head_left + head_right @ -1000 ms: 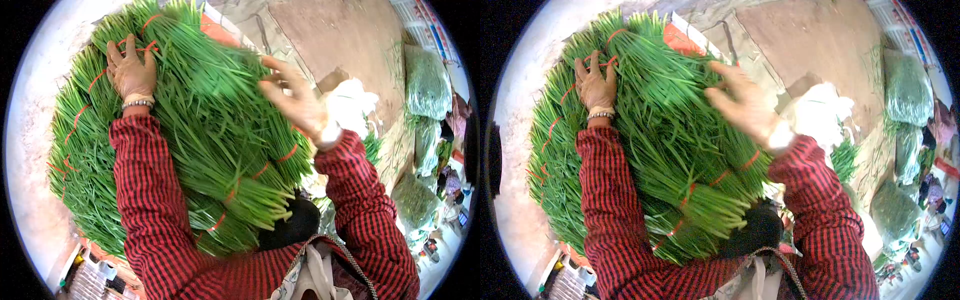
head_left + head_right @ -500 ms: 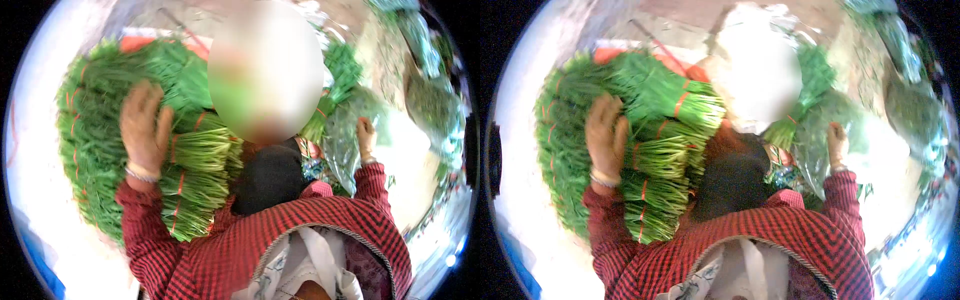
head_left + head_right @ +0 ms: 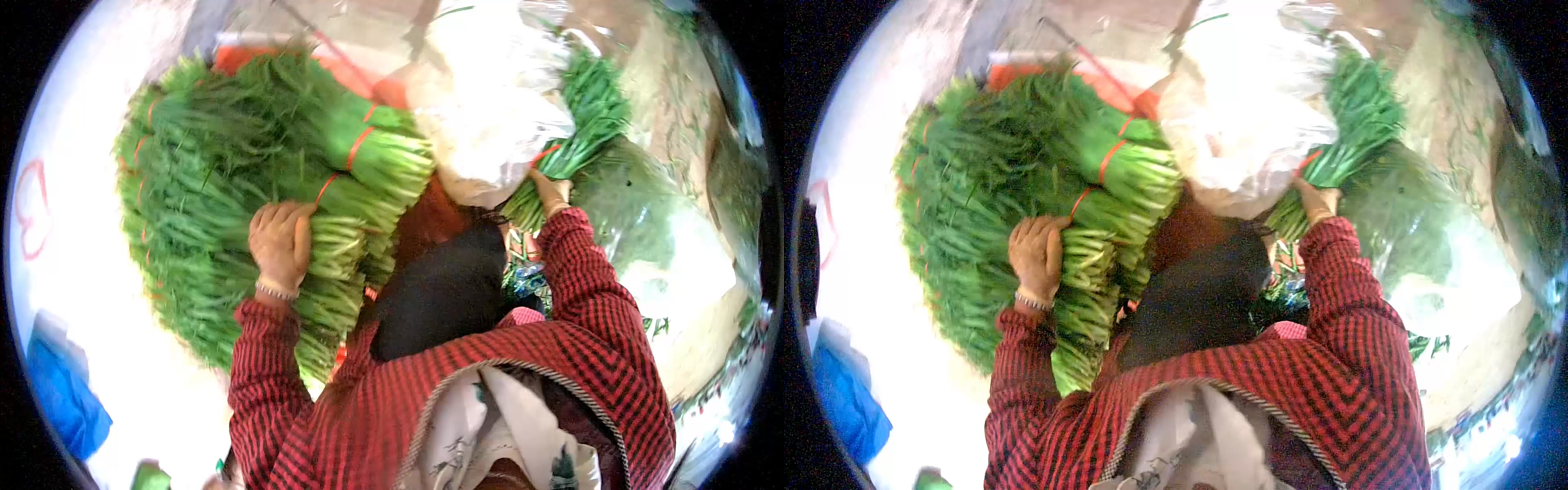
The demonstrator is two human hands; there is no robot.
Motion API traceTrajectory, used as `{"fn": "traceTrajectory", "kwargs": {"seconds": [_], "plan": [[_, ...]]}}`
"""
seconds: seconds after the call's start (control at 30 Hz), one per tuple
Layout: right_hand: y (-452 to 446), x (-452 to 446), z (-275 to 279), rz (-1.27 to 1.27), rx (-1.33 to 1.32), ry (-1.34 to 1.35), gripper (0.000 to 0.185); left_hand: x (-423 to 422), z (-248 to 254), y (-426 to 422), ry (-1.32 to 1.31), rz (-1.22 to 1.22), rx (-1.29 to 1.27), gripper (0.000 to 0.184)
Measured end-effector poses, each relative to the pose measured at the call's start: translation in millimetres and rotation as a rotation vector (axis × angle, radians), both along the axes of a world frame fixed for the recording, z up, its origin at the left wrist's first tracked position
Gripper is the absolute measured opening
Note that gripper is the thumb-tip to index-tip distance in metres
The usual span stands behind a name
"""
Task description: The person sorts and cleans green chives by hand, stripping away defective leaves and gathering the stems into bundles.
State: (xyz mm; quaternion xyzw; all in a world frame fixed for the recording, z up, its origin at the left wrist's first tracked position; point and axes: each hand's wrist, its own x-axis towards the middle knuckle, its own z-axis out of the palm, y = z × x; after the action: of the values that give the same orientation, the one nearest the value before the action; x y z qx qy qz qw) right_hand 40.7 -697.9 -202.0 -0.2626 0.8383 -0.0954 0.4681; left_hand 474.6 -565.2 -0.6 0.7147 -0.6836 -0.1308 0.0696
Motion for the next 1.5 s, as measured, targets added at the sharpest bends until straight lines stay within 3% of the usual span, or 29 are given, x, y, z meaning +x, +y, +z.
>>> {"fn": "traceTrajectory", "kwargs": {"seconds": [0.1,0.17,0.23,0.3,0.37,0.43,0.53,0.63,0.67,0.7,0.73,0.8,0.9,0.93,0.97,1.0,1.03,1.1,1.23,1.27,1.37,1.5], "plan": [[0.1,-39.1,-1.1,0.148,-0.145,-0.204,0.068,3.0,0.6,-2.3,0.022,0.018,0.007,0.025],[7.7,-70.2,-2.0,0.102,-0.178,-0.107,0.060,7.3,3.3,-0.4,0.093,-0.015,-0.019,0.025],[7.3,-54.1,83.1,-0.038,-0.169,-0.341,0.061,17.3,8.0,-1.1,0.163,-0.003,0.044,0.026],[15.9,-32.0,152.8,-0.203,-0.188,-0.540,0.051,21.3,16.1,0.6,0.147,-0.161,0.049,0.026],[24.3,-37.4,172.8,-0.170,-0.323,-0.601,0.045,30.8,13.0,4.8,0.130,-0.175,0.057,0.028],[23.6,-30.1,202.0,0.016,-0.479,-0.484,0.043,30.2,7.5,7.1,-0.059,-0.155,0.128,0.029],[7.2,0.9,241.4,0.227,-0.685,-0.294,0.049,18.4,6.3,19.5,-0.119,-0.165,0.005,0.026],[-18.5,62.0,283.7,0.364,-0.797,-0.385,0.045,5.3,15.8,37.1,-0.147,-0.145,-0.107,0.019],[-19.0,97.6,310.3,0.568,-0.832,-0.280,0.039,3.8,18.9,40.8,-0.145,-0.124,-0.122,0.019],[-22.4,123.0,322.1,0.656,-0.871,-0.352,0.036,3.4,20.8,42.9,-0.142,-0.100,-0.139,0.019],[-21.9,146.5,323.0,0.634,-0.840,-0.530,0.039,4.4,18.7,44.4,-0.142,-0.095,-0.150,0.019],[-19.2,197.8,322.5,0.856,-0.882,-0.570,0.051,7.6,13.2,46.3,-0.090,-0.096,-0.209,0.015],[-11.8,262.3,292.0,1.379,-0.909,-0.305,0.083,8.8,8.3,45.8,0.056,-0.047,-0.307,0.011],[-6.1,280.7,265.4,1.614,-0.839,-0.155,0.084,8.9,14.6,45.4,0.066,-0.035,-0.232,0.010],[5.3,300.3,255.5,1.704,-0.408,-0.190,0.084,9.6,9.2,44.8,0.065,-0.034,-0.225,0.010],[17.4,313.9,210.5,1.839,-0.341,-0.139,0.090,9.6,1.4,44.5,0.073,-0.006,-0.222,0.010],[29.0,321.8,187.1,1.799,-0.333,-0.020,0.094,10.9,-3.3,41.4,0.073,0.025,-0.220,0.011],[18.0,325.7,203.0,1.876,-0.319,0.009,0.098,9.4,4.8,35.5,0.099,0.030,-0.285,0.009],[18.8,314.4,197.5,1.778,-0.427,-0.078,0.103,15.4,16.1,33.2,0.306,0.071,-0.399,0.005],[20.2,313.4,193.3,1.772,-0.418,-0.052,0.104,18.3,19.8,27.0,0.255,0.022,-0.532,0.005],[26.1,316.7,204.8,1.765,-0.377,-0.044,0.104,37.3,39.5,1.1,0.153,-0.022,-0.577,0.019],[27.3,315.2,207.2,1.773,-0.393,-0.015,0.105,70.9,39.7,-26.7,-0.214,0.088,-0.367,0.047]]}}
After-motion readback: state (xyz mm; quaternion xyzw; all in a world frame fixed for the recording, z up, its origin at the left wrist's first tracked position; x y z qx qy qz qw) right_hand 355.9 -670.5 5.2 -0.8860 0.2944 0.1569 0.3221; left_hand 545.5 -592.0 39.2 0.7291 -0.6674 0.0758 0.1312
